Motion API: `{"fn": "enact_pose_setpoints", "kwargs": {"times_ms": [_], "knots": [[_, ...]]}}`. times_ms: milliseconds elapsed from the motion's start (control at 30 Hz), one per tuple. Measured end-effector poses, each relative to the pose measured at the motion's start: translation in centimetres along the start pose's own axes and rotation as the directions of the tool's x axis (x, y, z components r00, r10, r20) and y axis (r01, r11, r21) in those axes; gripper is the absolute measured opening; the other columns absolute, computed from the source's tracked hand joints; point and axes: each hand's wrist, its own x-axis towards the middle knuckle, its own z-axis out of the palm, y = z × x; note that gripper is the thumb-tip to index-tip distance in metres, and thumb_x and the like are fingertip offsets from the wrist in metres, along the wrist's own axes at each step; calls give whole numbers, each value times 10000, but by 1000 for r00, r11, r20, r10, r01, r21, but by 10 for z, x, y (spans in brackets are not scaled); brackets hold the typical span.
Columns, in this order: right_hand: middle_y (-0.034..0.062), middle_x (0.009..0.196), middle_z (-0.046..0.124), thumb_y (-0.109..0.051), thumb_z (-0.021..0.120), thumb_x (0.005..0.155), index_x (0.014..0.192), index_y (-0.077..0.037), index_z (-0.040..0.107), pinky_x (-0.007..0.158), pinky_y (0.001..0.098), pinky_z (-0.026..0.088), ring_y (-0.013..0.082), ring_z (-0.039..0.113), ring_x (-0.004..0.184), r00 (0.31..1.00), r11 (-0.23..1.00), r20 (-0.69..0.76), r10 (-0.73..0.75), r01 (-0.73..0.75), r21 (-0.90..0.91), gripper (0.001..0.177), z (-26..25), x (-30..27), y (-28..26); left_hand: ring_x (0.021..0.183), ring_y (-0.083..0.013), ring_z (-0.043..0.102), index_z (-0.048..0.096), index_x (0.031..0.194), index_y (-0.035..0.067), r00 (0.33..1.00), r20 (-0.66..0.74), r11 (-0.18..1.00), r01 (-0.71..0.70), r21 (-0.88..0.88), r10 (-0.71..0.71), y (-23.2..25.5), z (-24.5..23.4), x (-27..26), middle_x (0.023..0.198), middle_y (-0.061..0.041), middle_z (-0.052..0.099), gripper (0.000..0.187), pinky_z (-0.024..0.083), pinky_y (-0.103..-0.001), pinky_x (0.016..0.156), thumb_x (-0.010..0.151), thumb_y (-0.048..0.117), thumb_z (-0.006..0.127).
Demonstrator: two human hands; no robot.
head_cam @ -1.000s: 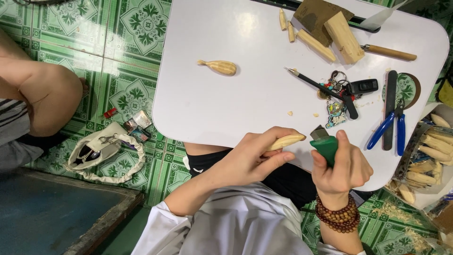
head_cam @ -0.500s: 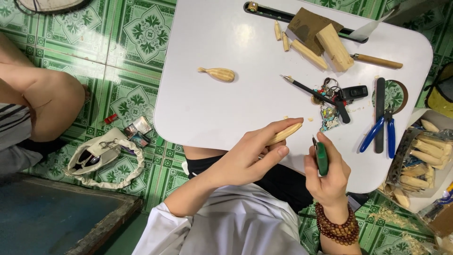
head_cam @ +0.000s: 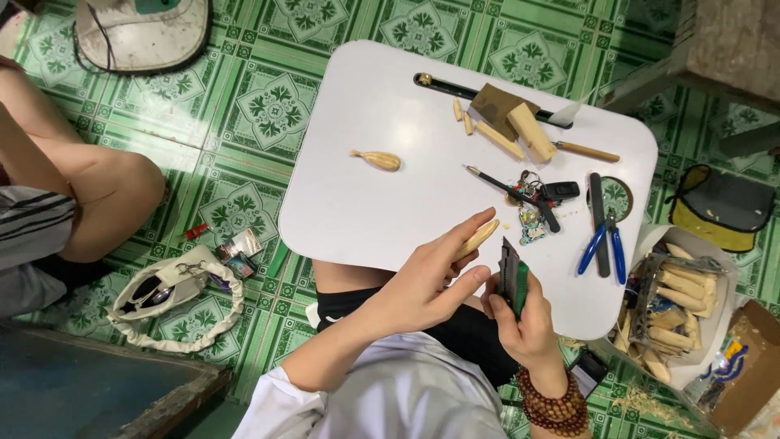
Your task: Carving a small wooden object using a utility knife on a small table
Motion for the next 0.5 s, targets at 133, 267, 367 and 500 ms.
{"fn": "enact_pose_setpoints", "kwargs": {"times_ms": [133,267,367,500], "knots": [[123,967,656,-188,535,1012,1336,44,457,692,306,565,192,665,731,993,996,-111,-51,43,-74,407,3,-4,-5,722,-155,375,340,1584,56,1000,-16,997,11,-80,-13,15,0,-6,828,-26,397,530,376,-278,681,1096,256,397],[176,1368,616,-551,476,979,1467,49,476,1018,340,579,215,684,1106,989,1000,-151,-3,-1,-26,773,4,0,-28,758,-153,439,430,1523,45,996,-82,997,-38,-60,33,18,3,-11,907,-44,528,455,392,-283,754,1115,236,371],[158,1228,665,-489,425,1035,1390,56,530,850,324,576,206,672,946,985,985,-132,-108,88,-148,659,5,2,-37,739,-148,462,451,1453,42,995,-97,998,-36,-48,31,20,7,-12,926,-33,559,404,405,-294,750,1110,241,375],[86,780,565,-303,531,1027,1326,49,594,580,309,428,152,474,595,939,936,-166,-300,256,-243,466,11,18,-67,684,-180,505,492,1436,-56,964,-193,976,-201,-87,181,8,13,-10,775,-93,591,416,474,-343,625,1045,55,407]]}}
